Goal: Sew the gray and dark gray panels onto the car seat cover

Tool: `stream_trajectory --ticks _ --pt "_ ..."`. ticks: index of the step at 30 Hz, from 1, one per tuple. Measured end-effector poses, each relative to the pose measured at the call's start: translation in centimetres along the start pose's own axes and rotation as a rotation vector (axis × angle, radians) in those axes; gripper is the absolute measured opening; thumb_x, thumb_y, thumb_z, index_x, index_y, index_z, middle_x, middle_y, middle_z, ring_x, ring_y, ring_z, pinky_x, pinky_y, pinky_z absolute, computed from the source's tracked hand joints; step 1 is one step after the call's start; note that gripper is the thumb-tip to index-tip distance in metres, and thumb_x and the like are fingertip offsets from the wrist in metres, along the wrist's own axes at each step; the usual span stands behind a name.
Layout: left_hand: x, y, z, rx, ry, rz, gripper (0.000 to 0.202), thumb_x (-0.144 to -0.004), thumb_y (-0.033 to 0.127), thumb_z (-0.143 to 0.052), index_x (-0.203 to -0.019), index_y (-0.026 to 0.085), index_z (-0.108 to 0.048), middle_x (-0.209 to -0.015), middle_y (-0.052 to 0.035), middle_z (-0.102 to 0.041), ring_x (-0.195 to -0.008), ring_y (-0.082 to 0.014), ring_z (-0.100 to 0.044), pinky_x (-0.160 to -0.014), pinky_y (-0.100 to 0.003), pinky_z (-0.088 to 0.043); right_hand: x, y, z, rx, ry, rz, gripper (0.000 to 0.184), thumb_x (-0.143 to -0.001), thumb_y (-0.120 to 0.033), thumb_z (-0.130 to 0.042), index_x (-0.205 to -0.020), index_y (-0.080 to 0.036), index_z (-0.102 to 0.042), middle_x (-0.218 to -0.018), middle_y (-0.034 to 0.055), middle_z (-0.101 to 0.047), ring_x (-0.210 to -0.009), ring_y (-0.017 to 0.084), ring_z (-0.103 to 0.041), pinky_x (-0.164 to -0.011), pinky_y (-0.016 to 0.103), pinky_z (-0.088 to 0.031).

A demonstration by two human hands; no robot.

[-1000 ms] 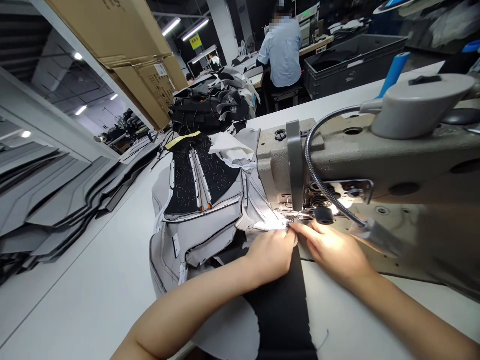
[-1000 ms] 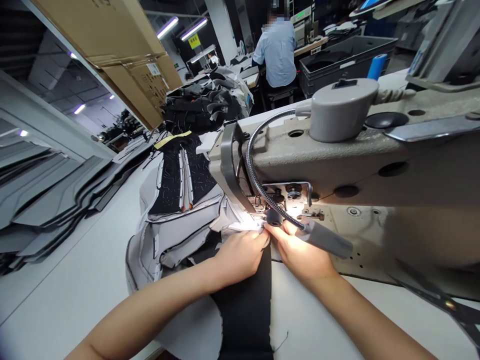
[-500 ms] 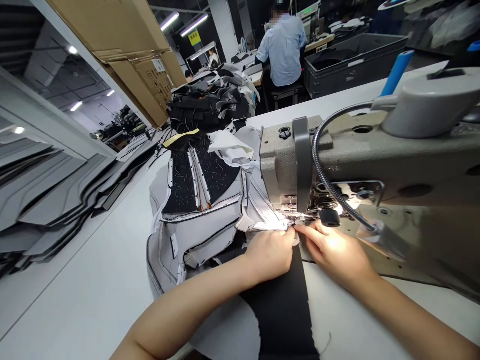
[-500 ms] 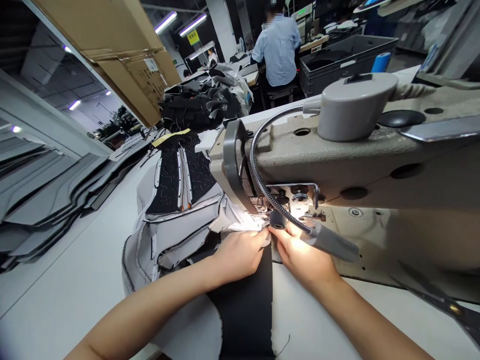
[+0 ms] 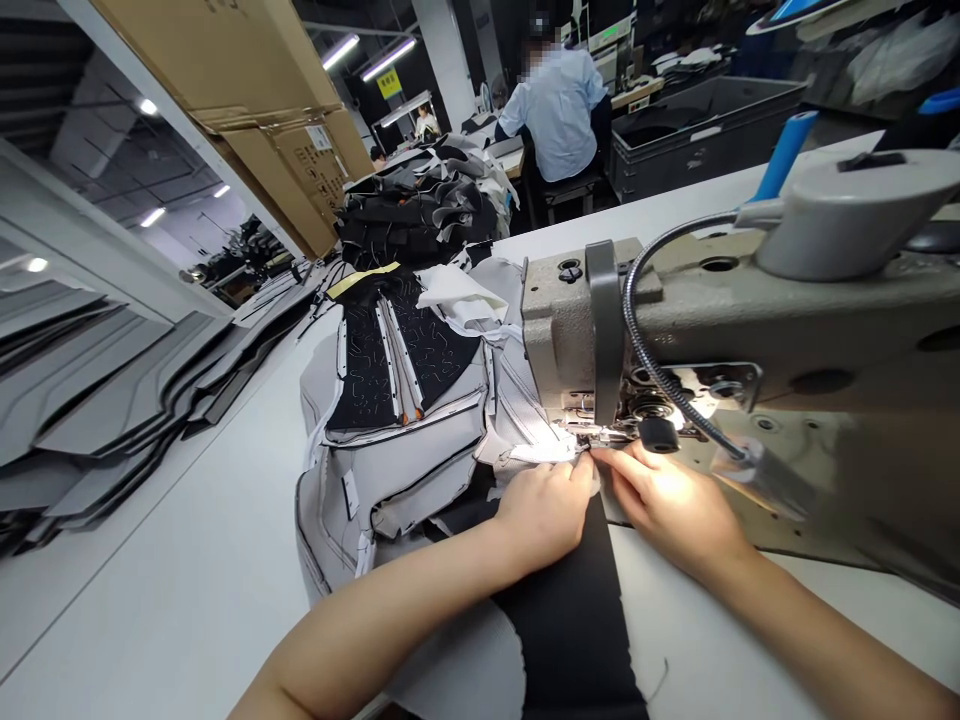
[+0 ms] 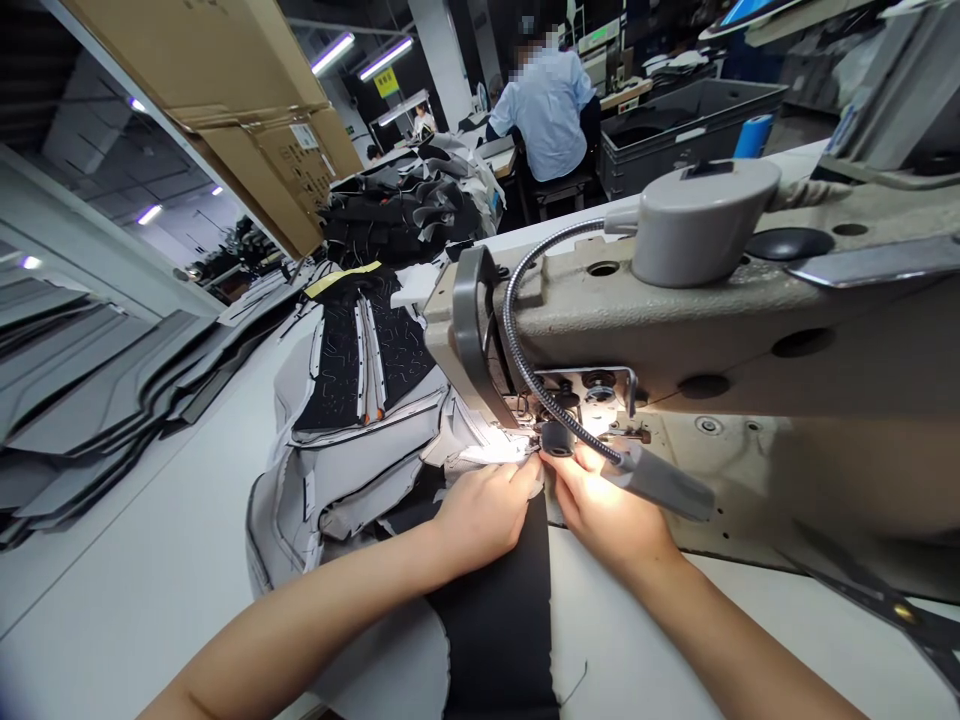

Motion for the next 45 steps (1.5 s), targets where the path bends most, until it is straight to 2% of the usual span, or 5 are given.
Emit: stream_trajectory --ticks 14,28,33,39,45 --pt "0.9 1.4 0.2 -0.242 0.008 0.177 0.047 -0.089 0.012 -0.041 -0.135 0.001 -0.039 -0.08 -0.012 -0.063 -0.071 -0.0201 -0.064 -0.052 -0.024 -0.052 -0.2 -1.3 -0.8 0.241 -0.15 -0.053 0.039 -0.083 -0.018 -0.055 -0.119 -0.032 -0.062 -0.08 0.0044 -0.06 -0.069 0.018 -0.059 -0.039 0.025 -0.016" --pt "1.3 1.3 1.9 -0.232 -0.29 0.223 0.031 -0.085 0.011 -0.043 -0.111 0.011 -0.06 -0.1 -0.0152 -0.06 -0.089 -0.0242 -0.06 -0.06 -0.027 -0.051 2.6 -3.8 2.7 -0.279 -0.183 0.196 0.035 -0.078 -0.017 -0.049 -0.113 -0.019 -0.056 -0.099 0.008 -0.059 -0.091 0.022 -0.055 -0.076 0.034 -0.046" --pt "2.1 1.7 1.8 -0.079 -0.602 0.196 0.078 -0.08 0.038 -0.053 -0.143 0.005 -0.022 -0.095 -0.0166 -0.064 -0.085 -0.03 -0.063 -0.068 -0.038 -0.051 4.1 -4.8 3.8 -0.421 -0.321 0.27 0.055 -0.065 -0.014 -0.058 -0.118 -0.023 -0.051 -0.119 0.0064 -0.053 -0.112 0.026 -0.046 -0.1 0.046 -0.035" --pt "2.9 1.8 1.5 -0.042 -0.523 0.137 0.072 -0.084 0.033 -0.043 -0.145 0.006 -0.016 -0.108 -0.0187 -0.062 -0.093 -0.0318 -0.063 -0.074 -0.042 -0.051 4.9 -6.9 3.9 -0.494 -0.388 0.424 0.035 -0.07 -0.019 -0.065 -0.104 -0.026 -0.058 -0.103 0.0021 -0.058 -0.094 0.021 -0.053 -0.081 0.034 -0.047" --pt "3.7 1.7 -0.2 0.036 -0.677 0.171 0.082 -0.08 0.021 -0.049 -0.147 0.009 -0.003 -0.091 -0.0159 -0.068 -0.079 -0.028 -0.067 -0.061 -0.032 -0.05 6.6 -9.7 4.0 -0.341 -0.121 0.653 0.019 -0.084 -0.02 -0.058 -0.102 -0.017 -0.063 -0.106 0.0085 -0.063 -0.113 0.023 -0.051 -0.097 0.035 -0.043"
Point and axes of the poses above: each hand's wrist, its own x-axis away from the middle knuckle, its own z-axis out of the back of the hand, y = z × x, the point moved 9 cm from there along -x, towards the middle knuckle
